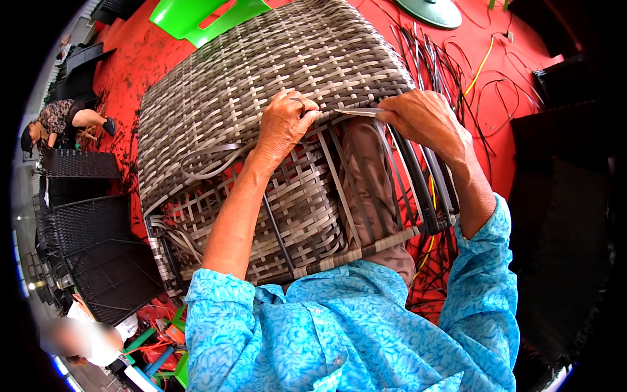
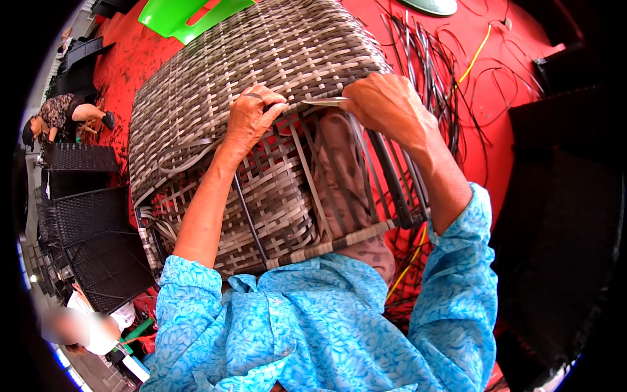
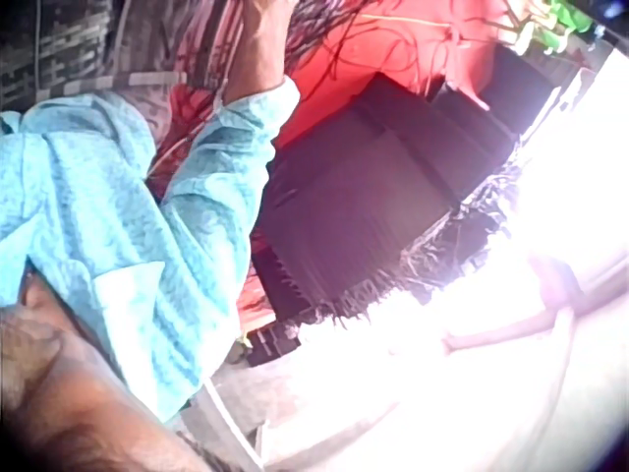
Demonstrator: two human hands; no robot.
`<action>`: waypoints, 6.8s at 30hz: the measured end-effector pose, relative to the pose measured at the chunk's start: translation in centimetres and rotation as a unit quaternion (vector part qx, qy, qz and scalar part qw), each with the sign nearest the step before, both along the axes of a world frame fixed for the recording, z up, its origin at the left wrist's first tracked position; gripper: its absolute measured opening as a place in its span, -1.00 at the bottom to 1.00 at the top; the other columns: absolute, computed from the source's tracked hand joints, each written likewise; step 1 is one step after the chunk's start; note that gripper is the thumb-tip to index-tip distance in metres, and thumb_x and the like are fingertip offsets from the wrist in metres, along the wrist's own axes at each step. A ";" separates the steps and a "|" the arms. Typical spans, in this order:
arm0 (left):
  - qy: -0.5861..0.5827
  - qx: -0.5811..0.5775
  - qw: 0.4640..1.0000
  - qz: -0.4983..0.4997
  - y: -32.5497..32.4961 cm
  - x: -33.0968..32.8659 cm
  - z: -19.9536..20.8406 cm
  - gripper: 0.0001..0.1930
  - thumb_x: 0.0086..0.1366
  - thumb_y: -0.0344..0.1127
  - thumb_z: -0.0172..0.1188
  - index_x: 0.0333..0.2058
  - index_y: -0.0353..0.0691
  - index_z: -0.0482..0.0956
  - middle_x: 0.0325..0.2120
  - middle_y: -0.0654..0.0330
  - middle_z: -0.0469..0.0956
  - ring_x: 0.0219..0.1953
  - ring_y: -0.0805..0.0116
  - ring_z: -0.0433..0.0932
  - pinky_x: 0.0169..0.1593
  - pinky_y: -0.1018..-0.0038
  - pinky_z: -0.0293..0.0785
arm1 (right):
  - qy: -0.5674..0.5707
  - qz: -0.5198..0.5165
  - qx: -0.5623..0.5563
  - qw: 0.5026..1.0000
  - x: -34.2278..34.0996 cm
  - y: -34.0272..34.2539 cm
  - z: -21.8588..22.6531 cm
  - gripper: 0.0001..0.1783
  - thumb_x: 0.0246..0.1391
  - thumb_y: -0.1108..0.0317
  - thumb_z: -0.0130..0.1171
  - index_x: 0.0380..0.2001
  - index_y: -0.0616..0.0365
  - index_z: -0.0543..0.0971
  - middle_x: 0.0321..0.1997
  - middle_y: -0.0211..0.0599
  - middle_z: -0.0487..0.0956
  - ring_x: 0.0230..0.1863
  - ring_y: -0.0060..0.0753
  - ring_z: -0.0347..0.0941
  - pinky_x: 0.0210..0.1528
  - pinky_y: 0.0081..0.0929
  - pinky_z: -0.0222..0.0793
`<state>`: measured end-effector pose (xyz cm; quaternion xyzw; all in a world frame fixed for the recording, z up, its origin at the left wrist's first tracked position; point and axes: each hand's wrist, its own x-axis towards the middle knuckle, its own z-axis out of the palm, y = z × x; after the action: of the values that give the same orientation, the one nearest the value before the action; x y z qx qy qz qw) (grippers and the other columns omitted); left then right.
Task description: The person weaves plastic strips into a wicker chair frame, threading them through the weave using a metal tool and trimming strips with shears.
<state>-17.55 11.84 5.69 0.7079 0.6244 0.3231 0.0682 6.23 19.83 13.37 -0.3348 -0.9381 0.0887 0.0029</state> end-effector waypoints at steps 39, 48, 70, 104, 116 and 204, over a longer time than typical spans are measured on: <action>0.103 0.047 0.993 -0.024 -2.4 1.4 1.7 -0.83 -0.10 -0.39 0.30 -0.48 -0.16 0.50 -0.50 0.22 0.48 -0.37 0.25 0.51 -0.26 0.39 0.47 | -0.197 0.028 -0.023 0.980 -4.1 -5.9 5.1 -0.84 -0.11 0.34 0.10 -0.47 0.10 0.63 -0.39 -0.20 0.61 -0.33 -0.25 0.57 -0.38 -0.36 0.49; 0.108 0.032 0.993 -0.017 -2.6 1.8 1.9 -0.81 -0.12 -0.39 0.31 -0.47 -0.15 0.50 -0.48 0.22 0.49 -0.37 0.25 0.51 -0.26 0.41 0.48 | -0.126 0.029 -0.092 0.987 -3.1 -4.4 2.7 -0.76 -0.04 0.31 -0.01 -0.53 0.24 0.57 -0.52 -0.06 0.57 -0.43 -0.09 0.55 -0.40 -0.22 0.46; -0.040 -0.003 0.999 -0.012 0.9 1.0 0.6 -0.91 0.05 -0.36 0.23 -0.48 -0.23 0.59 -0.51 0.22 0.54 -0.43 0.36 0.51 -0.33 0.51 0.42 | 0.123 0.126 -0.033 0.984 0.6 5.9 -3.9 -0.71 0.09 0.04 0.00 -0.46 0.03 0.46 -0.64 -0.23 0.48 -0.53 -0.09 0.45 -0.49 -0.19 0.33; -0.388 -0.239 0.890 -0.009 2.5 5.4 3.3 -0.75 0.19 -0.14 0.17 -0.37 -0.23 0.54 -0.45 0.36 0.47 -0.34 0.61 0.36 -0.12 0.63 0.25 | 0.272 0.060 0.151 0.949 2.3 8.2 -8.2 -0.66 -0.09 -0.06 0.11 -0.51 -0.02 0.47 -0.39 -0.48 0.44 -0.25 -0.38 0.36 -0.21 -0.39 0.21; -0.381 -0.162 0.910 0.014 2.1 4.6 1.8 -0.77 0.05 -0.46 0.16 -0.70 -0.25 0.33 -0.51 0.31 0.39 -0.48 0.60 0.28 -0.37 0.60 0.26 | 0.274 0.054 0.132 0.951 3.1 8.6 -8.8 -0.64 -0.07 -0.07 0.11 -0.51 0.00 0.48 -0.38 -0.46 0.44 -0.22 -0.35 0.36 -0.16 -0.35 0.22; -0.319 -0.124 0.905 0.254 -10.6 -11.1 5.9 -0.50 0.31 0.04 -0.10 0.07 -0.19 0.32 -0.02 0.18 0.42 0.04 0.40 0.36 0.10 0.43 0.17 | 0.491 -0.233 -0.599 0.588 -4.3 -2.4 -6.5 -0.62 0.13 0.04 0.01 -0.34 0.18 0.51 -0.61 -0.49 0.44 -0.75 -0.76 0.09 -0.75 -0.72 -0.07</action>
<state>-28.62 1.25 11.63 0.3703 0.7628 0.4582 0.2665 1.91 17.42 6.87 -0.3738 -0.4184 0.7781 0.2825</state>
